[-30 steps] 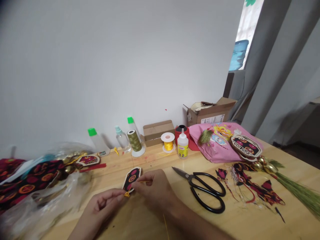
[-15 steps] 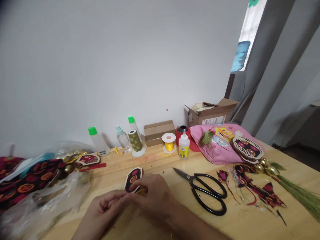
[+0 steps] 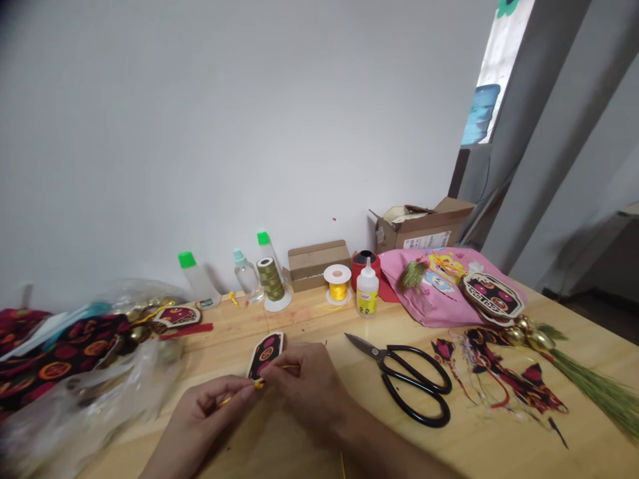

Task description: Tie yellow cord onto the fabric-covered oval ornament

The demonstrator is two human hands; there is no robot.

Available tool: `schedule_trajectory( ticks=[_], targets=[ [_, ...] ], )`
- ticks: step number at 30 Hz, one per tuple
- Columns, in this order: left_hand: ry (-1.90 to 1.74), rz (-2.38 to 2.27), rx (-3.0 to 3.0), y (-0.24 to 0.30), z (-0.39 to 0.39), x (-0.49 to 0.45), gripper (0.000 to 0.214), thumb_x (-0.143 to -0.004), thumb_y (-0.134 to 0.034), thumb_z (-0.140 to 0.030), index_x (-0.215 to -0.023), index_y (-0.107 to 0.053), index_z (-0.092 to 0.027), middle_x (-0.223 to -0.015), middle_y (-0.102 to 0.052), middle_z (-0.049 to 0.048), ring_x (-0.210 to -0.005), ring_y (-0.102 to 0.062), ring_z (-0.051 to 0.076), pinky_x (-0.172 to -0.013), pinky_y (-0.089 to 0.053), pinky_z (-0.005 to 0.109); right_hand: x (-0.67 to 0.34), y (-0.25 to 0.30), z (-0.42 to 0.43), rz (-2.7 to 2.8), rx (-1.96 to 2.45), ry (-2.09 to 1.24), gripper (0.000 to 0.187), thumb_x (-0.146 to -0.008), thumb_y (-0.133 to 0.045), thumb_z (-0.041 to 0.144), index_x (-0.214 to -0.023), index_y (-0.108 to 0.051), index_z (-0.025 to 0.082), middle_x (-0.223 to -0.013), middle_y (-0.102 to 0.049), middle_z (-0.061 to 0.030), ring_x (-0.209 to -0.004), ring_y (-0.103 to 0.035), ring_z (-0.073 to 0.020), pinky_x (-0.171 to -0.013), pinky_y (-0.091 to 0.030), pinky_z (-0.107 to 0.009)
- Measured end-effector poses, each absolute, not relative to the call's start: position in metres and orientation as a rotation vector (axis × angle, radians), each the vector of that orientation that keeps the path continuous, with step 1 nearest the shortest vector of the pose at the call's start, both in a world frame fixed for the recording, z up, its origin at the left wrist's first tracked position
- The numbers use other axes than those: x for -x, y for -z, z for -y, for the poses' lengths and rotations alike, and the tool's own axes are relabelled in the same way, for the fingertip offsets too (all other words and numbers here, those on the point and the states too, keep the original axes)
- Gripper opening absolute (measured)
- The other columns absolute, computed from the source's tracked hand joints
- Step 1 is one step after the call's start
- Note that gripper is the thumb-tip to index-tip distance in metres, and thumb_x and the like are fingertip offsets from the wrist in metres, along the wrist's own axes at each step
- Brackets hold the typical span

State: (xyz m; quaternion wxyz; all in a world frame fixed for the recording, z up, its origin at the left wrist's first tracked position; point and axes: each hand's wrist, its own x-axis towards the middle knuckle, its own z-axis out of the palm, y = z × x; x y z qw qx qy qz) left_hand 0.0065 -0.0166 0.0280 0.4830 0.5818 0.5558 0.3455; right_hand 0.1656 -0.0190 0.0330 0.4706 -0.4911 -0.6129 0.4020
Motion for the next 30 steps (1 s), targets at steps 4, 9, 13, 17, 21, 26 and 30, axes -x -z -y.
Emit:
schedule_trajectory(
  ticks=[4,9,13,17,21,26,30],
  targets=[
    [-0.834,-1.324,-1.305,-0.027,0.017,-0.007,0.031,-0.056,-0.064,-0.042,-0.072,-0.067,-0.016,-0.042,-0.057,-0.0031,-0.035,-0.04,0.007,-0.037,-0.029,0.016,-0.164,-0.036,0.02,1.414,1.212,-1.08,0.014,-0.067,-0.057,0.02,-0.059,-0.068,0.015,-0.047,-0.05,0.0042,-0.046,-0.041,-0.0066,-0.043,-0.031,-0.016],
    [-0.802,-1.347,-1.431,-0.03,0.016,-0.008,0.026,-0.053,-0.067,-0.039,-0.066,-0.071,-0.017,-0.066,-0.068,0.0037,-0.047,-0.051,0.012,-0.04,-0.036,0.018,-0.162,-0.036,0.02,1.41,1.201,-1.109,0.014,-0.066,-0.057,0.018,-0.061,-0.069,0.014,-0.05,-0.054,0.0033,-0.048,-0.043,-0.0067,-0.044,-0.032,-0.016],
    [-0.804,-1.335,-1.439,-0.031,0.015,-0.011,0.026,-0.053,-0.066,-0.039,-0.065,-0.07,-0.016,-0.06,-0.067,0.0033,-0.048,-0.051,0.013,-0.042,-0.037,0.018,-0.16,-0.034,0.021,1.425,1.168,-1.109,0.013,-0.065,-0.058,0.019,-0.062,-0.069,0.014,-0.051,-0.055,0.0025,-0.05,-0.045,-0.0075,-0.046,-0.033,-0.017],
    [-0.81,-1.352,-1.407,-0.025,0.014,-0.012,0.028,-0.053,-0.066,-0.04,-0.063,-0.068,-0.014,-0.049,-0.06,-0.0008,-0.037,-0.038,0.006,-0.036,-0.026,0.016,-0.159,-0.033,0.021,1.398,1.112,-1.108,0.012,-0.065,-0.058,0.019,-0.06,-0.069,0.014,-0.049,-0.053,0.0029,-0.05,-0.044,-0.0074,-0.046,-0.034,-0.016],
    [-0.816,-1.328,-1.362,-0.02,0.012,-0.012,0.03,-0.052,-0.067,-0.042,-0.062,-0.065,-0.014,-0.043,-0.053,-0.0038,-0.035,-0.033,0.005,-0.036,-0.022,0.016,-0.159,-0.034,0.02,1.305,1.087,-1.117,0.012,-0.064,-0.058,0.015,-0.058,-0.068,0.014,-0.049,-0.052,0.0032,-0.049,-0.044,-0.0069,-0.046,-0.035,-0.015],
    [-0.815,-1.3,-1.263,-0.021,0.011,-0.012,0.034,-0.048,-0.069,-0.044,-0.063,-0.062,-0.014,-0.039,-0.05,-0.0059,-0.032,-0.033,0.004,-0.035,-0.019,0.016,-0.159,-0.035,0.019,1.206,1.099,-1.165,0.012,-0.064,-0.058,0.019,-0.058,-0.068,0.014,-0.05,-0.054,0.0028,-0.05,-0.046,-0.0076,-0.048,-0.037,-0.017],
    [-0.838,-1.218,-1.113,-0.021,0.011,-0.01,0.034,-0.046,-0.072,-0.041,-0.065,-0.062,-0.014,-0.038,-0.054,-0.0052,-0.033,-0.041,0.006,-0.036,-0.025,0.015,-0.161,-0.036,0.018,1.161,1.11,-1.2,0.015,-0.064,-0.059,0.025,-0.058,-0.067,0.014,-0.05,-0.056,0.0023,-0.05,-0.048,-0.0084,-0.048,-0.038,-0.018]
  ],
)
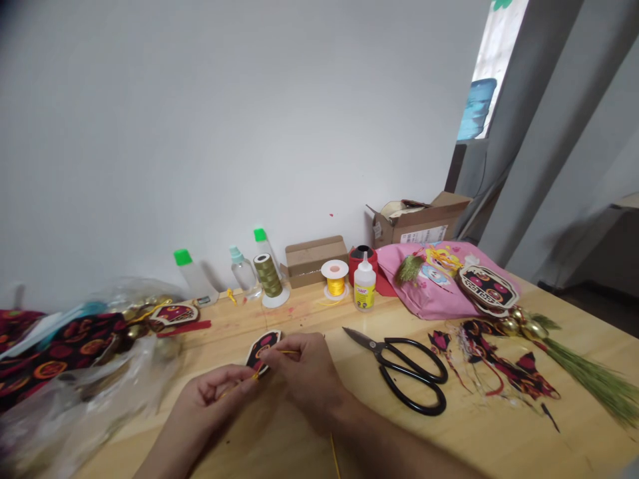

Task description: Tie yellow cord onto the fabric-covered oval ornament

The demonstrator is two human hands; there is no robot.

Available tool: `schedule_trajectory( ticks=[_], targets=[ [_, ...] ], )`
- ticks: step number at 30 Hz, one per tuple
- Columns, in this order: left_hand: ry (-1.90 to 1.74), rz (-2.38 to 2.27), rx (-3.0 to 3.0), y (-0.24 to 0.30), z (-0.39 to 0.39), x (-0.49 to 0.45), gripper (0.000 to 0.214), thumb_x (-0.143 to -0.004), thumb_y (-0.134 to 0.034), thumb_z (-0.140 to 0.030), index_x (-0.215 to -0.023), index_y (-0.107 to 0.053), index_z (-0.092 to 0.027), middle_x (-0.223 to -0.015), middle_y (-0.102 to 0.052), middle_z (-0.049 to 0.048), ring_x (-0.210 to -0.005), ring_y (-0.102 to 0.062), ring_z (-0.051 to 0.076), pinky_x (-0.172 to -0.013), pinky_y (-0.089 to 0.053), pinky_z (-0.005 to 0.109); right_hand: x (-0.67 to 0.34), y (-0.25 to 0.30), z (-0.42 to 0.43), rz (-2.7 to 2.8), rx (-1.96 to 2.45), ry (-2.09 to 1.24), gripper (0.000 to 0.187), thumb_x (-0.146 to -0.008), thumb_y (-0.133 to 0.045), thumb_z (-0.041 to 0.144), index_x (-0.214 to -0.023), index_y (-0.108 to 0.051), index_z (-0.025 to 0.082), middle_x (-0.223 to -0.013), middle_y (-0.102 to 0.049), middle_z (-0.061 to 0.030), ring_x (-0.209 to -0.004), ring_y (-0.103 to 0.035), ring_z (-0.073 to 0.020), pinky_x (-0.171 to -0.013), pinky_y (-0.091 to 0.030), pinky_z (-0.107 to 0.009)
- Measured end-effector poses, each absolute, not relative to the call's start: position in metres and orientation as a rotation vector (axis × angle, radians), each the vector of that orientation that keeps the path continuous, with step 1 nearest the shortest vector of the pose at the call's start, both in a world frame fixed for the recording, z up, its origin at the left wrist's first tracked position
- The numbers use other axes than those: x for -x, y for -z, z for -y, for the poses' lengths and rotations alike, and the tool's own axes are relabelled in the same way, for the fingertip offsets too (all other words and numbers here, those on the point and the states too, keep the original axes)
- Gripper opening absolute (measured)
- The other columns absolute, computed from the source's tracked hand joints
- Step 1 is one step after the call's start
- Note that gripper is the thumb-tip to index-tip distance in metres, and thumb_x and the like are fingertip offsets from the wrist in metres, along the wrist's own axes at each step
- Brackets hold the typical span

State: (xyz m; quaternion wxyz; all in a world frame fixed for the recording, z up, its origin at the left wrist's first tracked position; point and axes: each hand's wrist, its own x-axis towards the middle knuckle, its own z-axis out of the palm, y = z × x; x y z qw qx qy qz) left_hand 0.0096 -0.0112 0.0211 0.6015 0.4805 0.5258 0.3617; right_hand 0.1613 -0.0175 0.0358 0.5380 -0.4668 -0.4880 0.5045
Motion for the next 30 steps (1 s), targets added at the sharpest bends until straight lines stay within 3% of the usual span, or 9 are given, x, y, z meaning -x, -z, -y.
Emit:
schedule_trajectory(
  ticks=[4,14,20,26,30],
  targets=[
    [-0.86,-1.163,-1.017,-0.017,0.012,-0.006,0.032,-0.05,-0.071,-0.039,-0.069,-0.064,-0.014,-0.043,-0.061,-0.0016,-0.039,-0.052,0.011,-0.041,-0.033,0.018,-0.162,-0.036,0.017,1.146,1.095,-1.225,0.015,-0.063,-0.06,0.025,-0.059,-0.068,0.014,-0.05,-0.057,0.0024,-0.049,-0.048,-0.0082,-0.049,-0.038,-0.018],
    [-0.839,-1.235,-1.066,-0.026,0.011,-0.008,0.027,-0.05,-0.071,-0.037,-0.062,-0.066,-0.013,-0.048,-0.066,0.0018,-0.04,-0.054,0.011,-0.042,-0.036,0.019,-0.162,-0.034,0.016,1.121,1.051,-1.209,0.015,-0.063,-0.06,0.027,-0.06,-0.068,0.014,-0.053,-0.06,0.0015,-0.053,-0.052,-0.0098,-0.051,-0.04,-0.019],
    [-0.816,-1.203,-1.059,-0.024,0.012,-0.005,0.025,-0.053,-0.07,-0.036,-0.062,-0.063,-0.014,-0.048,-0.065,0.0002,-0.04,-0.053,0.011,-0.042,-0.035,0.018,-0.163,-0.032,0.016,1.192,1.075,-1.168,0.013,-0.064,-0.059,0.023,-0.058,-0.066,0.014,-0.052,-0.056,0.0028,-0.05,-0.048,-0.0082,-0.048,-0.037,-0.018],
    [-0.908,-1.17,-1.101,-0.021,0.014,-0.005,0.028,-0.054,-0.068,-0.039,-0.06,-0.056,-0.014,-0.039,-0.052,-0.0059,-0.033,-0.041,0.005,-0.037,-0.026,0.014,-0.164,-0.028,0.017,1.427,1.112,-1.067,0.015,-0.068,-0.054,0.018,-0.057,-0.063,0.014,-0.048,-0.046,0.0054,-0.047,-0.039,-0.0055,-0.044,-0.03,-0.016],
    [-0.903,-1.18,-1.06,-0.022,0.014,-0.006,0.031,-0.052,-0.069,-0.041,-0.063,-0.057,-0.015,-0.035,-0.052,-0.0059,-0.029,-0.041,0.005,-0.035,-0.024,0.014,-0.162,-0.028,0.018,1.424,1.158,-1.102,0.016,-0.069,-0.053,0.021,-0.06,-0.064,0.013,-0.05,-0.05,0.0042,-0.048,-0.041,-0.0062,-0.045,-0.032,-0.017]
  ],
)
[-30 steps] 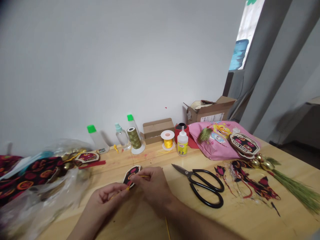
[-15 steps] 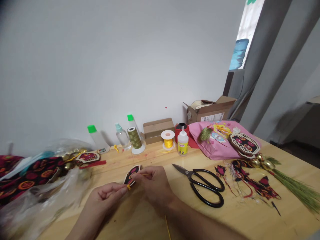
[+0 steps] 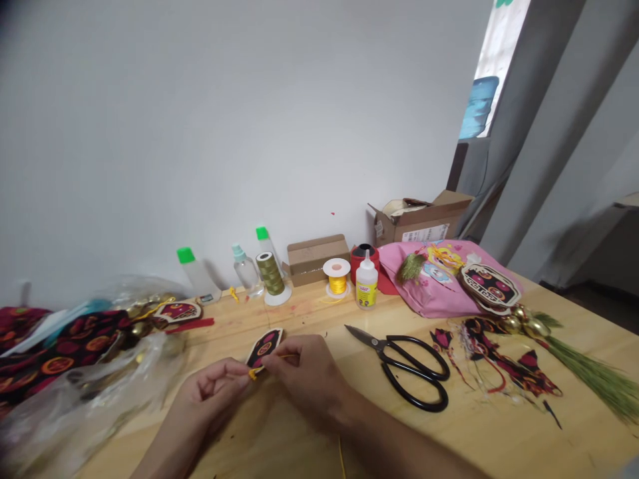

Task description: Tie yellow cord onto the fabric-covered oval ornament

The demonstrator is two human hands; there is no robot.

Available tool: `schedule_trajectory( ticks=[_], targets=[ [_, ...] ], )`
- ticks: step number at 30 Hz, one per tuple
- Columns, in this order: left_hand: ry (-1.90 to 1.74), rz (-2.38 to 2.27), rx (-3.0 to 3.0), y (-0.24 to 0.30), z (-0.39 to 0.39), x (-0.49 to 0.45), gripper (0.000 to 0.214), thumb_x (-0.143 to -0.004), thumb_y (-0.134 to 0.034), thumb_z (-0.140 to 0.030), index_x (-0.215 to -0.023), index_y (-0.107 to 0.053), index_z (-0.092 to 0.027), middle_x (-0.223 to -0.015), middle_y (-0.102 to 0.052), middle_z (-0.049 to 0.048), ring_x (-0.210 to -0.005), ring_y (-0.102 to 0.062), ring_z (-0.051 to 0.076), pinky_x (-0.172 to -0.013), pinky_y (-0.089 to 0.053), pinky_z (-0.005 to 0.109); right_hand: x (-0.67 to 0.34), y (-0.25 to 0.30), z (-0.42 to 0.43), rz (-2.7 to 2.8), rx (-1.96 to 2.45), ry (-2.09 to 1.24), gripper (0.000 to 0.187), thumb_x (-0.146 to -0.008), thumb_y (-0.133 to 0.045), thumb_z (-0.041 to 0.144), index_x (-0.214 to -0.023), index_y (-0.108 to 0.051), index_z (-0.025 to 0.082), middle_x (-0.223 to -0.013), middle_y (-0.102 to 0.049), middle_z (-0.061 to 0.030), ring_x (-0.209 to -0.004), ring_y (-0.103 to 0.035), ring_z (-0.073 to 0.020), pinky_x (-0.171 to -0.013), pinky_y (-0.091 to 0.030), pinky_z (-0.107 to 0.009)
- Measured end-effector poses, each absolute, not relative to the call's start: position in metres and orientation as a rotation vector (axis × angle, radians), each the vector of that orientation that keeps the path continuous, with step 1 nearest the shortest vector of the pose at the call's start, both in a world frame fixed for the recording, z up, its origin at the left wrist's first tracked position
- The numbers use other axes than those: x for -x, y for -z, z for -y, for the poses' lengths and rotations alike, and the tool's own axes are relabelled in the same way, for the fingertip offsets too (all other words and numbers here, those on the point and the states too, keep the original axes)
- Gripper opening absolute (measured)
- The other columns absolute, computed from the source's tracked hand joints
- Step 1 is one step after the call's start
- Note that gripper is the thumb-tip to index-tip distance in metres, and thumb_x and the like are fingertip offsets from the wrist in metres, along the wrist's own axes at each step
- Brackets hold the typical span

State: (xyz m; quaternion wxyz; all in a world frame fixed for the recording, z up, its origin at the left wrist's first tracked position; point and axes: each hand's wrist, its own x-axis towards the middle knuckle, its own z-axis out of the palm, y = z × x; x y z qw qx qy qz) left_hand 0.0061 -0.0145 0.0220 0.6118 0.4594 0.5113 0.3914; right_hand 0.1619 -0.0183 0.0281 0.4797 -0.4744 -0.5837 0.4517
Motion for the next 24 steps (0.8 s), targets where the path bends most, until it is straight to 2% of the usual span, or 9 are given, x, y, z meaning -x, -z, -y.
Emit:
schedule_trajectory(
  ticks=[7,11,15,20,24],
  targets=[
    [-0.848,-1.153,-1.039,-0.0271,0.0135,-0.0067,0.026,-0.048,-0.074,-0.034,-0.057,-0.061,-0.014,-0.037,-0.059,-0.0037,-0.031,-0.046,0.006,-0.034,-0.03,0.014,-0.1623,-0.025,0.0171,1.341,1.108,-1.195,0.016,-0.068,-0.055,0.024,-0.064,-0.066,0.012,-0.057,-0.058,0.0012,-0.053,-0.048,-0.0082,-0.05,-0.037,-0.018],
    [-0.813,-1.14,-1.049,-0.0284,0.0157,-0.0065,0.025,-0.051,-0.072,-0.033,-0.067,-0.064,-0.016,-0.035,-0.058,-0.0051,-0.03,-0.046,0.005,-0.036,-0.033,0.014,-0.1625,-0.0242,0.0162,1.319,1.097,-1.191,0.017,-0.068,-0.056,0.025,-0.063,-0.066,0.012,-0.056,-0.055,0.0018,-0.053,-0.046,-0.0078,-0.05,-0.036,-0.018],
    [-0.77,-1.175,-1.075,-0.0231,0.0155,-0.004,0.028,-0.051,-0.072,-0.034,-0.07,-0.066,-0.016,-0.05,-0.068,0.0015,-0.041,-0.056,0.011,-0.041,-0.039,0.016,-0.1623,-0.0246,0.0158,1.307,1.099,-1.178,0.017,-0.069,-0.056,0.025,-0.06,-0.065,0.013,-0.053,-0.053,0.0028,-0.05,-0.044,-0.007,-0.048,-0.034,-0.018],
    [-0.814,-1.234,-1.141,-0.0207,0.0124,-0.0044,0.023,-0.049,-0.073,-0.034,-0.062,-0.068,-0.016,-0.047,-0.066,-0.0003,-0.039,-0.053,0.009,-0.039,-0.037,0.016,-0.1626,-0.0263,0.0161,1.292,1.093,-1.147,0.015,-0.067,-0.057,0.024,-0.059,-0.065,0.014,-0.052,-0.054,0.0029,-0.05,-0.045,-0.0074,-0.048,-0.035,-0.018],
    [-0.844,-1.277,-1.166,-0.0268,0.0121,-0.0061,0.021,-0.049,-0.073,-0.033,-0.062,-0.069,-0.016,-0.046,-0.065,-0.0011,-0.038,-0.05,0.008,-0.039,-0.035,0.015,-0.1613,-0.0312,0.0178,1.201,1.064,-1.163,0.013,-0.066,-0.058,0.023,-0.059,-0.065,0.014,-0.051,-0.055,0.0029,-0.05,-0.046,-0.0078,-0.048,-0.036,-0.018]
  ],
)
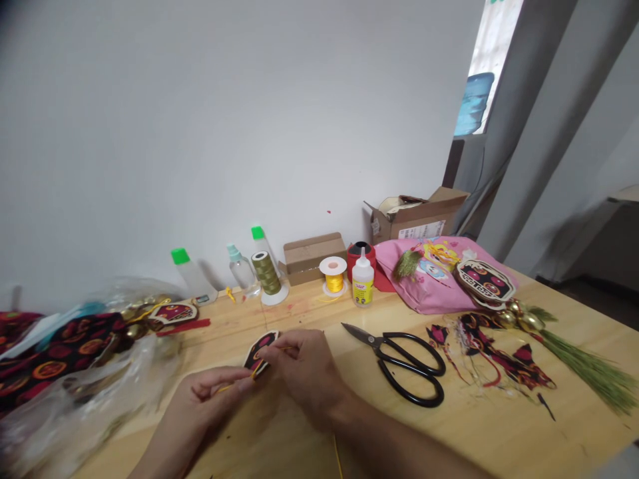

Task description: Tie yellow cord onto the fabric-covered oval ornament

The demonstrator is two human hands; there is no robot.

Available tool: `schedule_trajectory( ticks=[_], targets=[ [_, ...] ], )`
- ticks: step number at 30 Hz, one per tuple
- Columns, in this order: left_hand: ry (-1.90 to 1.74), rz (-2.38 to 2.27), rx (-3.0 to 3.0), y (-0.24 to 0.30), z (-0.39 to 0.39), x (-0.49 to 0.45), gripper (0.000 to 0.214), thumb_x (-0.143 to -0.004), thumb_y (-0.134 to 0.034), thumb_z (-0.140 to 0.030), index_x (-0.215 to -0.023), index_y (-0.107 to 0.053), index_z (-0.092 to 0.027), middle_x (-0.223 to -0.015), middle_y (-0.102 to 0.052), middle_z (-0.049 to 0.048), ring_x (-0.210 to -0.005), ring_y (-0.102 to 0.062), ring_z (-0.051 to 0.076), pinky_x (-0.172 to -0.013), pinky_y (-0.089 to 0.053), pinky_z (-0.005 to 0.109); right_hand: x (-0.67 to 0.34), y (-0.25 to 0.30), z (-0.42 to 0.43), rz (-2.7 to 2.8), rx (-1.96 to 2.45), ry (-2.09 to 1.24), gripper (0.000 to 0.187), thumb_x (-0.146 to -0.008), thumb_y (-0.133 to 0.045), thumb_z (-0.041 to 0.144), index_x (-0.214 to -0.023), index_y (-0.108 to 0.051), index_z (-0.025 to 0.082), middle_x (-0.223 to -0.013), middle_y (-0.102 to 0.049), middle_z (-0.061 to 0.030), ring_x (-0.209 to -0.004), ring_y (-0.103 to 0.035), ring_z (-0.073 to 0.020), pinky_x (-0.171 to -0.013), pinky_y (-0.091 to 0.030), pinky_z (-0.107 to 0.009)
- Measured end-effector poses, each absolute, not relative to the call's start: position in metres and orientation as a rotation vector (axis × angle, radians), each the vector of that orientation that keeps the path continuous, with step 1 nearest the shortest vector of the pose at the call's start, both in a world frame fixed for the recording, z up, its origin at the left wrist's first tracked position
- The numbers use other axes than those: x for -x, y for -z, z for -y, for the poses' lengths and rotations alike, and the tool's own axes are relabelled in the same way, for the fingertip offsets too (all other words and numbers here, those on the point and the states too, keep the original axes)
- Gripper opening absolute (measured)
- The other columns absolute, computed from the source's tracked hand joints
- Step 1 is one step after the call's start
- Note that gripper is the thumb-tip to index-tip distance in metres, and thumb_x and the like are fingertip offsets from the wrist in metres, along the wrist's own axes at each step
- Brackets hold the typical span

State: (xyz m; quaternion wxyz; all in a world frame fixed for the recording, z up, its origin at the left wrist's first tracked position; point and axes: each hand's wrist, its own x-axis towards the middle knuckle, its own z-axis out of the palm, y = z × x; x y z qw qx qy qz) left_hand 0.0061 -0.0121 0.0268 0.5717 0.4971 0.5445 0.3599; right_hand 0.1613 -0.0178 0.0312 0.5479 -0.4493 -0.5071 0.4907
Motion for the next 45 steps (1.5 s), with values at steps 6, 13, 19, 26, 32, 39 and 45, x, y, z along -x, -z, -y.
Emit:
schedule_trajectory(
  ticks=[6,13,19,26,32,39,45],
  targets=[
    [-0.873,-1.204,-1.083,-0.03,0.016,-0.008,0.024,-0.048,-0.073,-0.033,-0.065,-0.069,-0.017,-0.049,-0.067,0.0,-0.045,-0.057,0.012,-0.044,-0.04,0.018,-0.162,-0.029,0.017,1.174,1.03,-1.166,0.013,-0.067,-0.058,0.023,-0.06,-0.066,0.015,-0.055,-0.061,0.0017,-0.052,-0.052,-0.009,-0.05,-0.039,-0.019],
    [-0.806,-1.269,-1.152,-0.028,0.014,-0.008,0.026,-0.051,-0.071,-0.034,-0.07,-0.069,-0.016,-0.046,-0.066,-0.0006,-0.035,-0.049,0.007,-0.037,-0.033,0.015,-0.166,-0.027,0.015,1.272,1.06,-1.085,0.013,-0.067,-0.059,0.022,-0.059,-0.066,0.014,-0.055,-0.062,0.0019,-0.052,-0.054,-0.0093,-0.049,-0.04,-0.018],
    [-0.909,-1.318,-1.295,-0.032,0.014,-0.01,0.018,-0.051,-0.072,-0.028,-0.065,-0.07,-0.016,-0.058,-0.069,0.0008,-0.048,-0.054,0.01,-0.046,-0.039,0.018,-0.17,-0.028,0.016,1.339,1.06,-1.012,0.01,-0.067,-0.059,0.022,-0.065,-0.067,0.015,-0.062,-0.065,0.0011,-0.058,-0.057,-0.01,-0.053,-0.042,-0.018],
    [-1.011,-1.24,-1.355,-0.035,0.016,-0.013,0.018,-0.053,-0.07,-0.027,-0.066,-0.069,-0.015,-0.06,-0.068,0.0015,-0.055,-0.057,0.011,-0.05,-0.042,0.019,-0.17,-0.026,0.016,1.579,1.008,-0.882,0.011,-0.066,-0.061,0.022,-0.065,-0.066,0.013,-0.06,-0.063,0.0009,-0.054,-0.055,-0.0087,-0.048,-0.04,-0.017],
    [-1.031,-1.17,-1.352,-0.031,0.016,-0.01,0.024,-0.054,-0.069,-0.031,-0.069,-0.068,-0.013,-0.06,-0.068,0.0019,-0.052,-0.056,0.011,-0.052,-0.043,0.022,-0.166,-0.022,0.02,1.686,0.989,-0.771,0.013,-0.07,-0.058,0.024,-0.071,-0.068,0.016,-0.065,-0.066,0.0,-0.06,-0.057,-0.0103,-0.055,-0.042,-0.019],
    [-1.063,-1.093,-1.383,-0.027,0.016,-0.008,0.023,-0.056,-0.068,-0.032,-0.068,-0.069,-0.012,-0.066,-0.069,0.0041,-0.059,-0.057,0.012,-0.059,-0.042,0.023,-0.162,-0.022,0.023,1.509,1.092,-0.855,0.017,-0.068,-0.059,0.029,-0.073,-0.068,0.015,-0.076,-0.069,-0.0044,-0.07,-0.062,-0.0166,-0.061,-0.046,-0.025],
    [-1.023,-1.101,-1.412,-0.023,0.017,-0.009,0.028,-0.057,-0.067,-0.035,-0.072,-0.07,-0.011,-0.063,-0.067,0.0039,-0.053,-0.053,0.01,-0.052,-0.038,0.022,-0.161,-0.021,0.023,1.372,1.113,-0.922,0.018,-0.063,-0.063,0.029,-0.066,-0.067,0.012,-0.068,-0.069,-0.0075,-0.063,-0.062,-0.0184,-0.059,-0.047,-0.027]
  ],
)
